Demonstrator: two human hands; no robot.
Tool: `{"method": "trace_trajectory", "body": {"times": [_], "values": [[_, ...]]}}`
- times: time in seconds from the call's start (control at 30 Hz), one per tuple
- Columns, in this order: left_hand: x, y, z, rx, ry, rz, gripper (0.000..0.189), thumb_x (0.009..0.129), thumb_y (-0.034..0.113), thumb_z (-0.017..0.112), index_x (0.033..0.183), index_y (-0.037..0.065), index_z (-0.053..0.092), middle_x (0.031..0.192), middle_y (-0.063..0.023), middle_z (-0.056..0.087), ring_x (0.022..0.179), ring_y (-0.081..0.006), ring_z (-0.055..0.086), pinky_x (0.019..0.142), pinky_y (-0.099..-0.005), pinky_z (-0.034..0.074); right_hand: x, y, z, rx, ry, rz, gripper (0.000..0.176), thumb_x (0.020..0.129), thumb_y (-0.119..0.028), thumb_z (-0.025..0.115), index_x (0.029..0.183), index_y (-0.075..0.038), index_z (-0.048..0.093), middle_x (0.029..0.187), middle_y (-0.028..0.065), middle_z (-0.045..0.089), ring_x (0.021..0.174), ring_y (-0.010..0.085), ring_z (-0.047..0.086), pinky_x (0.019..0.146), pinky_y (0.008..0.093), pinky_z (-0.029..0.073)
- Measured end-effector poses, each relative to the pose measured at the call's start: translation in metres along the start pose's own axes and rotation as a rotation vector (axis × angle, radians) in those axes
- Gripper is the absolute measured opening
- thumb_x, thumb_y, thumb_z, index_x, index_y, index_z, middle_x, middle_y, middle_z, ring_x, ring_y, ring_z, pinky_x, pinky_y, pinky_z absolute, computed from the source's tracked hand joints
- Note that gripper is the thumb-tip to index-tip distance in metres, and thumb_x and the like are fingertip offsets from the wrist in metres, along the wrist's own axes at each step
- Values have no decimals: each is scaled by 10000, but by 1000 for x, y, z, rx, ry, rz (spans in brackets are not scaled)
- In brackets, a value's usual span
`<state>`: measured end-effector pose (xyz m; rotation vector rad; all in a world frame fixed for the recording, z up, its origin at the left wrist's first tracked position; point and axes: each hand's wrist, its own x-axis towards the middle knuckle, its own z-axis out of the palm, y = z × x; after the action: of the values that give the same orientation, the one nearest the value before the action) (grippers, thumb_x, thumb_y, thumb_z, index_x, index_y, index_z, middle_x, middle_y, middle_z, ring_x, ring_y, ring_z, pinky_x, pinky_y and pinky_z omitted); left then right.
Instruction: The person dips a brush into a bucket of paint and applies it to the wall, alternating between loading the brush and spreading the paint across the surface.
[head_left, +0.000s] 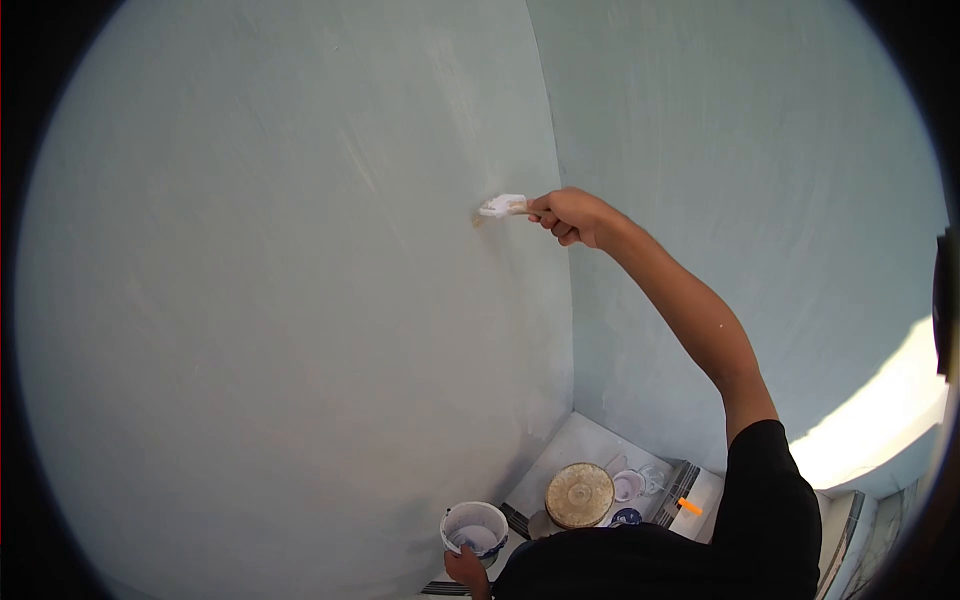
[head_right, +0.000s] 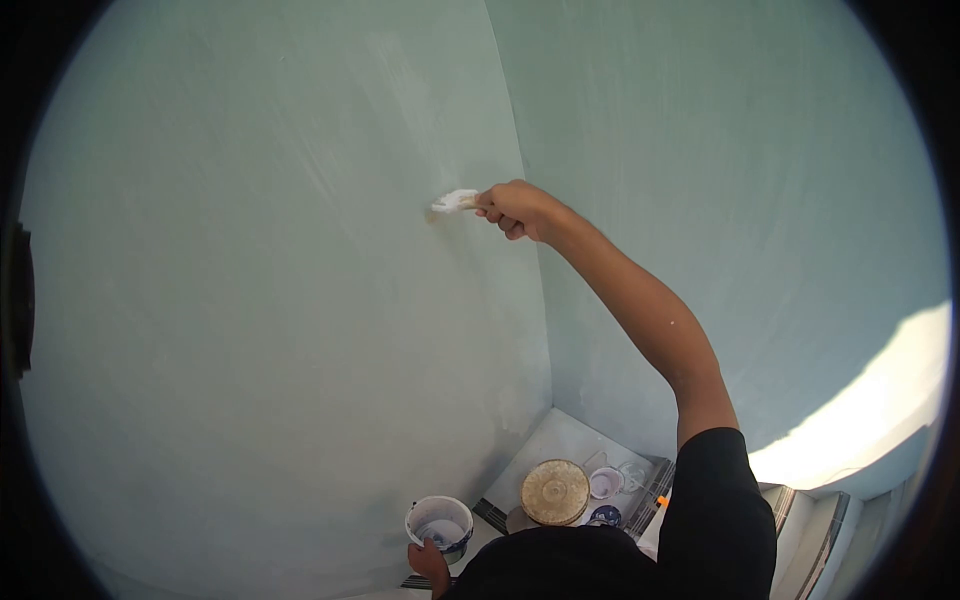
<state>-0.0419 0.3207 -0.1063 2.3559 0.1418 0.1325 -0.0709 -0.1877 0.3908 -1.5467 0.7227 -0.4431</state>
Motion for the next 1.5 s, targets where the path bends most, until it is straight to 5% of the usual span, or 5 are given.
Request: {"method": "trace_trajectory", "body": {"times": [0.47,0.5,0.9,1.0,1.5], "values": [[-7,-9,-5,-12,-91,-39,416,862,376,672,1008,-13,661,957,-245,667,863,-459,600,776,-525,458,-26,-286,-27,223,-194,-856,255,1031,-185,433,901,-27,586,615,-7,527,460,114,440,433,264,369],[-11,-10,-5,22,-72,-67,426,870,381,664,1022,-17,657,972,-244,665,873,-459,597,780,-525,459,-28,-264,-13,200,48,-802,241,1000,-273,490,896,-70,568,575,-96,349,456,34,199,440,225,197],[-7,-90,13,-113,-28,-122,439,881,343,639,1013,-75,640,968,-295,656,891,-492,597,805,-544,465,11,231,31,288,-69,84,343,980,-386,565,882,-58,552,570,-57,347,451,77,231,446,276,232],[-16,-12,-43,47,-58,-9,277,803,212,661,869,-53,613,848,-234,656,796,-418,625,726,-499,473,-4,328,37,197,-2,300,316,970,-349,574,890,-43,576,571,-48,367,442,78,243,426,278,226],[-32,-17,-55,-74,-138,-65,244,775,141,626,693,-31,474,631,-117,535,504,-200,517,422,-376,436,-229,589,3,606,195,889,286,987,-336,497,934,-67,575,566,-50,400,412,68,261,380,256,211]]}}
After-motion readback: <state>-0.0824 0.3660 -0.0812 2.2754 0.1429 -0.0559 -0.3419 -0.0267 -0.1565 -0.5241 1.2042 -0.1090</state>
